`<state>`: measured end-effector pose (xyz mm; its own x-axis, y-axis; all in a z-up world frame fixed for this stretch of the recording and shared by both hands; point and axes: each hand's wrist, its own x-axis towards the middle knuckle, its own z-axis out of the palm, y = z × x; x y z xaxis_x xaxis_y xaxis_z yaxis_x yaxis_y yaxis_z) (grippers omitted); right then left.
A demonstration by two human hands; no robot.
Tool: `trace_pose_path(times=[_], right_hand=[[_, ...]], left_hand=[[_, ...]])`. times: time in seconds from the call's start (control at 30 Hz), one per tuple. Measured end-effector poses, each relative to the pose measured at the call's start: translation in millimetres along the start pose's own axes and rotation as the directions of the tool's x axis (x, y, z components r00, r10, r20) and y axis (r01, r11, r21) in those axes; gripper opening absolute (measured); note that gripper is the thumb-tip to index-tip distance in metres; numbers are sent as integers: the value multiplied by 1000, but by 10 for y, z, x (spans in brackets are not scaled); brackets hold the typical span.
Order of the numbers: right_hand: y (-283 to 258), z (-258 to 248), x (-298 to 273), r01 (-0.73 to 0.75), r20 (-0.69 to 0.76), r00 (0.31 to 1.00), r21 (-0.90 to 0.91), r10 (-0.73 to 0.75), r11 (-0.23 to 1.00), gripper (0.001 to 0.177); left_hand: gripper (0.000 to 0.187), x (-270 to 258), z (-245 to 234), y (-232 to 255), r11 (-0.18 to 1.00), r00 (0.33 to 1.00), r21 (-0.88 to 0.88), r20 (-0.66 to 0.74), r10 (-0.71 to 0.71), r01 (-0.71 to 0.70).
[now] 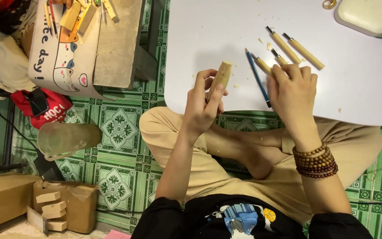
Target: Carving a small piece of wood using hand chisels and marking it with a pencil for precision.
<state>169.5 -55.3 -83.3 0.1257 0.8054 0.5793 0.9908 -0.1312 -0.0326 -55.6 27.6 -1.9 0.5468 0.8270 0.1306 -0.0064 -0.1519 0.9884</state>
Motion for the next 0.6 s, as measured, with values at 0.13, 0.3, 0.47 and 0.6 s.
trace_pose_path(times=[0.13, 0.3, 0.47, 0.6], right_hand=[[74, 138, -37, 19, -32, 999, -55, -21, 998, 12], [71, 63, -34, 19, -1, 1000, -95, -19, 995, 14], [151, 136, -112, -40, 25, 999, -11, 40, 999, 12], [-65, -301, 65, -233, 144, 972, 429, 188, 873, 18]], left_hand=[[39, -6, 17, 11, 1000, 1000, -11, -15, -5, 5], [46, -15, 14, -31, 1000, 1000, -25, -23, -12, 11], [44, 4, 67, -52, 1000, 1000, -25, -27, 10, -11], [42, 7, 103, -59, 1000, 997, -11, -76, 27, -28]])
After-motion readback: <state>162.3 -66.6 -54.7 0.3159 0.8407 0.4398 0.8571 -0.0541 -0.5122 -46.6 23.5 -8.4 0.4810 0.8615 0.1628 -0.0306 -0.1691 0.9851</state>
